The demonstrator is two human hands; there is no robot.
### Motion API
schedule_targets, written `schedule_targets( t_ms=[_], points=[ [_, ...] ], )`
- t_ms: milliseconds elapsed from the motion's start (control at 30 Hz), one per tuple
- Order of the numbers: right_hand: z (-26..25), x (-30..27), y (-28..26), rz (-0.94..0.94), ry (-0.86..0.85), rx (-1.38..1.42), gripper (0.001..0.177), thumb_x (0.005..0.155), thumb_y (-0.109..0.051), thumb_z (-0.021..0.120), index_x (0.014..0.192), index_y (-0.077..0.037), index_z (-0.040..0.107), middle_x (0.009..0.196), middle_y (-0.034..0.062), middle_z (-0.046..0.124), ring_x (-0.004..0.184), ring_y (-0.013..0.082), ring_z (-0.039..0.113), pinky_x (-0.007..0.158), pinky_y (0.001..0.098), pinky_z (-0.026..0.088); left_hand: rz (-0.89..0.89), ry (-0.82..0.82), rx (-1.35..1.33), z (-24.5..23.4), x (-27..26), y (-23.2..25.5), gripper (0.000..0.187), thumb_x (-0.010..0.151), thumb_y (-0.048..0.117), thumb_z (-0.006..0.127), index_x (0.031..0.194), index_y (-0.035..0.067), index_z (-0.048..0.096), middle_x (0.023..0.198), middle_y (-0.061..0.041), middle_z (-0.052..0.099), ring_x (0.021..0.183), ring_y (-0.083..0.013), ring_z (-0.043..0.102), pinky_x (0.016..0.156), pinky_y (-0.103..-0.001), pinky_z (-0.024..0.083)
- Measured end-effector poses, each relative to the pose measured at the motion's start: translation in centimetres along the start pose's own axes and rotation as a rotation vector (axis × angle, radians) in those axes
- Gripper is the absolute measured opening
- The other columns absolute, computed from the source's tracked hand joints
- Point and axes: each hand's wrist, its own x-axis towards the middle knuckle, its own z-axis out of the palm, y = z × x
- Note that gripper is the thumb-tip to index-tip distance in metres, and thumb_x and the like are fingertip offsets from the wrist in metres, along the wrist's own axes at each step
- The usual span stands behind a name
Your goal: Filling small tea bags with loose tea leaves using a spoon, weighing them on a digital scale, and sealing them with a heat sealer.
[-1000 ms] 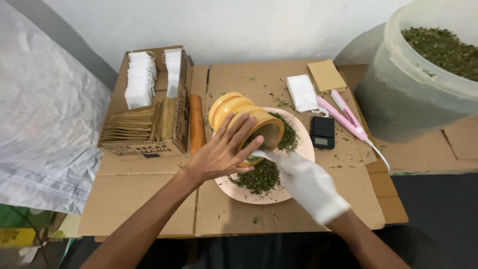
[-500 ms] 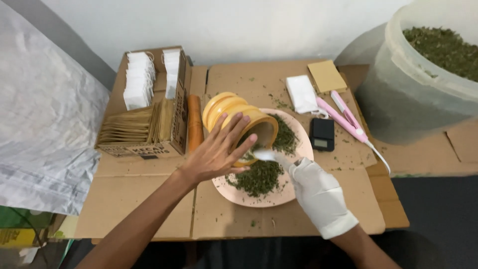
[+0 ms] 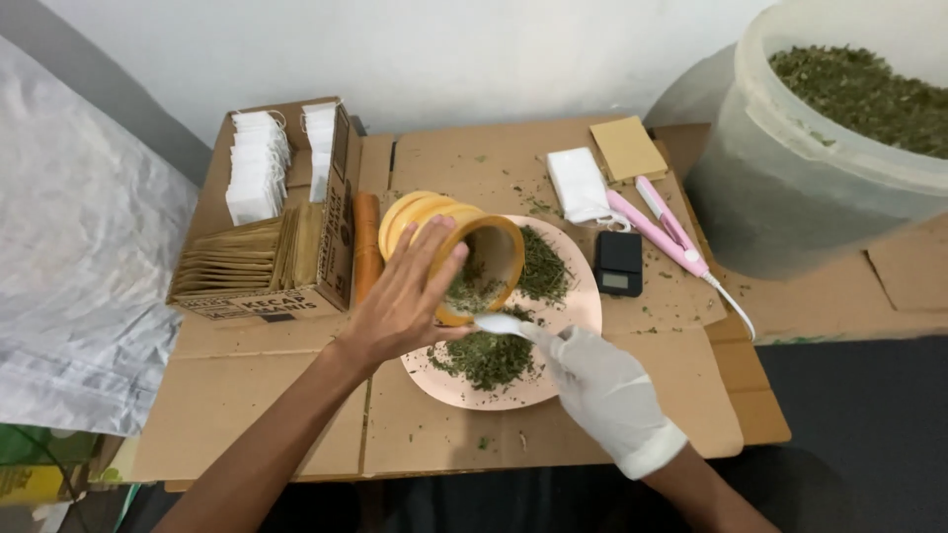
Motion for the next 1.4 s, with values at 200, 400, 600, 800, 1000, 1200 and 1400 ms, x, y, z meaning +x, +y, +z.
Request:
schedule_targets(
  t_ms=[200,400,600,800,1000,1200,1400],
  points=[
    [-1.5,0.2,0.5,0.117,-0.003,0.146,0.024,0.099,-0.013,0.071,0.116,-0.018,0.088,0.065,-0.0030,0.052,0.048,0.0137,0.044,0.047,0.0347,0.039,-0.151,0.245,-0.171,-2.9,3.4,0.3,0.159,0.069,0.043,0.115,0.182,0.023,0.004,0.173,-0.026,0.041,0.152,-0.0430,0.057,0.127,-0.063,0.059],
    [0.7,0.4,3.2,0.276,-0.015,0.418,0.019,0.103,-0.006,0.062,0.100,0.001,0.079,0.074,-0.0041,0.061,0.063,0.0108,0.048,0.059,0.0299,0.046,-0.606,0.320,-0.234,-5.0,6.1,0.1,0.156,0.074,0.064,0.104,0.178,0.017,-0.001,0.183,-0.032,0.021,0.160,-0.0477,0.050,0.124,-0.065,0.057],
    [0.9,0.7,3.4,0.242,-0.084,0.286,0.029,0.096,-0.013,0.072,0.122,-0.014,0.086,0.090,-0.0022,0.085,0.066,0.0152,0.075,0.063,0.0311,0.059,-0.946,0.422,-0.382,-7.7,5.8,1.1,0.160,0.066,0.045,0.111,0.176,0.014,-0.001,0.176,-0.030,0.039,0.152,-0.0463,0.056,0.117,-0.074,0.050],
    [2.5,0.2,4.5,0.351,-0.156,0.377,0.033,0.103,-0.008,0.061,0.128,-0.006,0.083,0.096,0.0022,0.082,0.072,0.0162,0.069,0.069,0.0313,0.056,-0.803,0.460,-0.368,-10.0,-1.4,4.1,0.143,0.072,0.025,0.107,0.175,0.005,0.009,0.164,-0.031,0.052,0.140,-0.0424,0.068,0.111,-0.058,0.069],
    [3.5,-0.1,4.9,0.275,-0.109,-0.096,0.023,0.096,-0.038,0.081,0.117,-0.031,0.087,0.110,0.0033,0.086,0.110,0.0237,0.079,0.097,0.0401,0.067,-0.957,0.614,-0.222,-11.8,-8.2,6.7,0.150,0.051,0.034,0.115,0.175,0.007,0.036,0.164,-0.028,0.056,0.149,-0.0408,0.057,0.124,-0.049,0.047],
    [2.4,0.9,3.7,0.688,-0.323,0.002,0.036,0.102,-0.048,0.073,0.137,-0.044,0.079,0.142,-0.0069,0.078,0.134,0.0238,0.069,0.113,0.0460,0.057,-1.100,0.639,-0.205,-13.0,-11.6,6.8,0.143,0.058,0.026,0.113,0.176,0.010,0.035,0.162,-0.032,0.056,0.148,-0.0442,0.057,0.123,-0.054,0.048],
    [1.4,2.6,0.7,0.748,-0.453,0.068,0.034,0.103,-0.043,0.067,0.136,-0.035,0.072,0.137,0.0082,0.080,0.134,0.0365,0.069,0.119,0.0554,0.051,-1.052,0.554,-0.189,-13.8,-12.6,6.9,0.131,0.074,0.023,0.107,0.174,-0.002,0.025,0.173,-0.040,0.025,0.162,-0.0584,0.027,0.132,-0.067,0.026]
  ],
)
